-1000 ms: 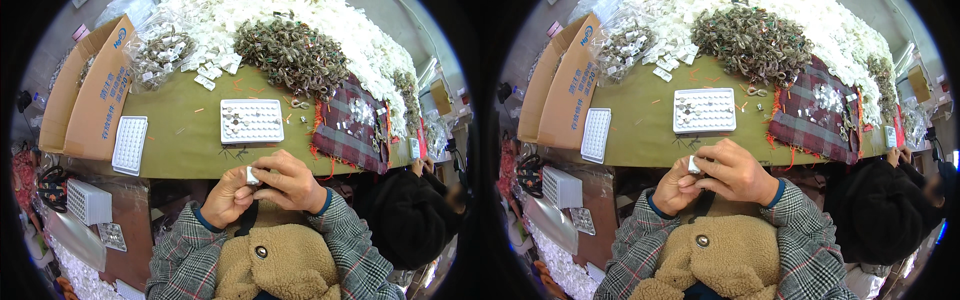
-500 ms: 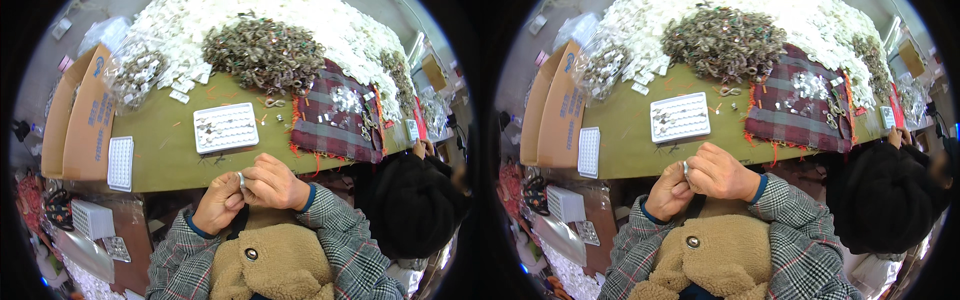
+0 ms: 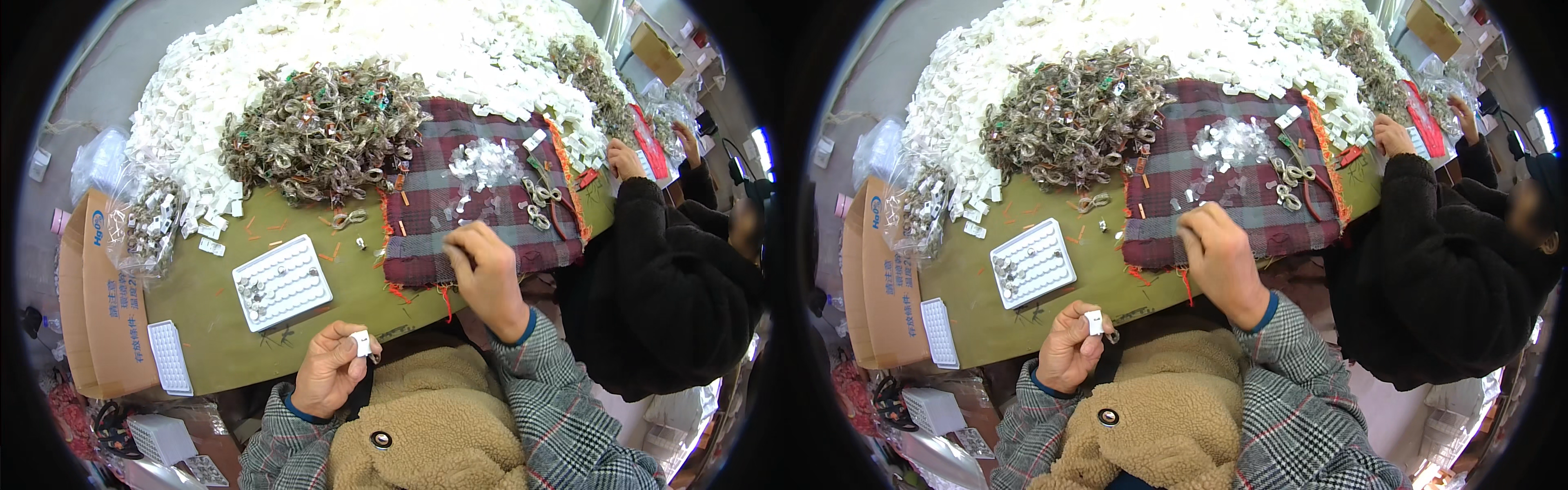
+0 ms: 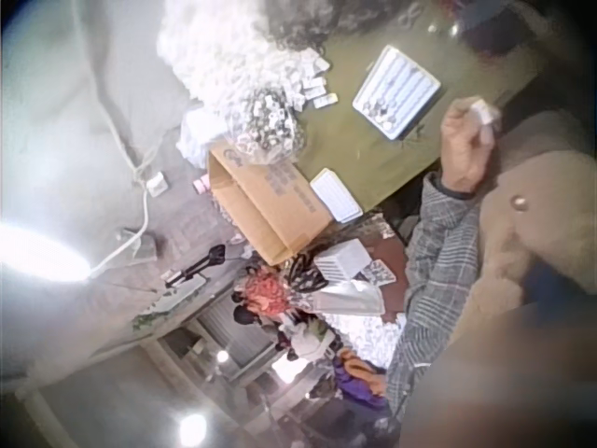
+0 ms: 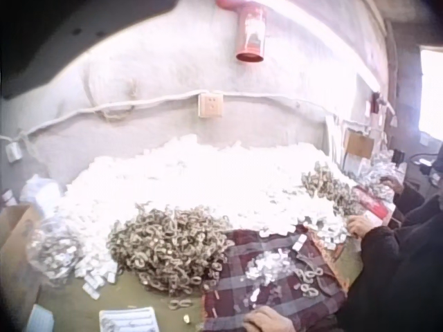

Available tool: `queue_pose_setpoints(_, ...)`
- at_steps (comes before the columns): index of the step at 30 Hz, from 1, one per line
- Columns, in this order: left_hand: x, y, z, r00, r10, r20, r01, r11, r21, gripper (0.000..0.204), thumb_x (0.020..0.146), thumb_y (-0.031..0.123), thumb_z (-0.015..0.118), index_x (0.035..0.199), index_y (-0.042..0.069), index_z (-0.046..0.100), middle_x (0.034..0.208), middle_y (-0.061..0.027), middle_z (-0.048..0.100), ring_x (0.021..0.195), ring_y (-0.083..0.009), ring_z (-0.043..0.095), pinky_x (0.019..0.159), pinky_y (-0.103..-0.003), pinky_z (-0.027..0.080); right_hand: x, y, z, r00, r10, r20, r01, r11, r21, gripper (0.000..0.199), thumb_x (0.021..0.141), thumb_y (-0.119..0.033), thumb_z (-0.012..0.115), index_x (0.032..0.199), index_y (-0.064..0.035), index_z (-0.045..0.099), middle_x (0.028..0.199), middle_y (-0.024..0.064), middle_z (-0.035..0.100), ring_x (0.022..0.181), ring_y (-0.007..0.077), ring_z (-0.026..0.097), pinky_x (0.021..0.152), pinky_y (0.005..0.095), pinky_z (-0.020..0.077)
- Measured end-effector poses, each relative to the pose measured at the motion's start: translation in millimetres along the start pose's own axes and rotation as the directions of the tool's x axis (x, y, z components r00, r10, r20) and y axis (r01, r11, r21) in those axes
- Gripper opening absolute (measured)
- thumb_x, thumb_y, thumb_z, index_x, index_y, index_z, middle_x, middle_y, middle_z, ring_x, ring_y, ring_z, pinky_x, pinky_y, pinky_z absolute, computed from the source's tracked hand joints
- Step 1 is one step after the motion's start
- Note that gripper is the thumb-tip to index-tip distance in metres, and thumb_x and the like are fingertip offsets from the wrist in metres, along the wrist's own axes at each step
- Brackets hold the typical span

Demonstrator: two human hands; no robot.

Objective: The person repeatedly picks small white plastic housings and metal contacts from a tray and table, inserts the contacts into the housings, and places the assembled units back into the tray. The process is repeated continuously with both hands working in a steady rhythm.

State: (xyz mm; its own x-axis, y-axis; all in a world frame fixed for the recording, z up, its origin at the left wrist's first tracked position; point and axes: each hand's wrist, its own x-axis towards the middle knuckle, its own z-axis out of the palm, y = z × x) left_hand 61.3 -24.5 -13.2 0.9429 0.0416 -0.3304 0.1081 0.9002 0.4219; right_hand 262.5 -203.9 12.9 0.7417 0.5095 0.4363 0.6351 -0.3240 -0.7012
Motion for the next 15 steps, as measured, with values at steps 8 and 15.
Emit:
queue_pose_setpoints(8,7,0,4,0.998,0.025,-0.058,-0.018,0.992,0.124,0.019,0.099,0.012,0.06,0.114,0.0,0.059,0.1,-0.0205,0.069,0.076,-0.0159,0.067,0.062,-0.024,0.055,19,21,24,0.996,0.034,0.084,-0.011,0.966,-0.26,0.015,0.088,0.0,0.063,0.103,0.0009,0.063,0.09,0.0183,0.059,0.074,0.0406,0.061,0.067,0.0439,0.0503)
queue_pose_setpoints(15,3,-2,-1,0.997,0.067,0.049,-0.068,0.997,0.024,0.022,0.102,0.012,0.054,0.121,0.0,0.057,0.109,-0.0204,0.067,0.087,-0.0191,0.069,0.078,-0.03,0.062,16,-11,9,0.95,0.262,0.17,-0.285,0.951,0.124,0.003,0.09,0.002,0.062,0.092,0.0034,0.064,0.074,0.0096,0.065,0.06,0.0132,0.064,0.053,0.0268,0.0491)
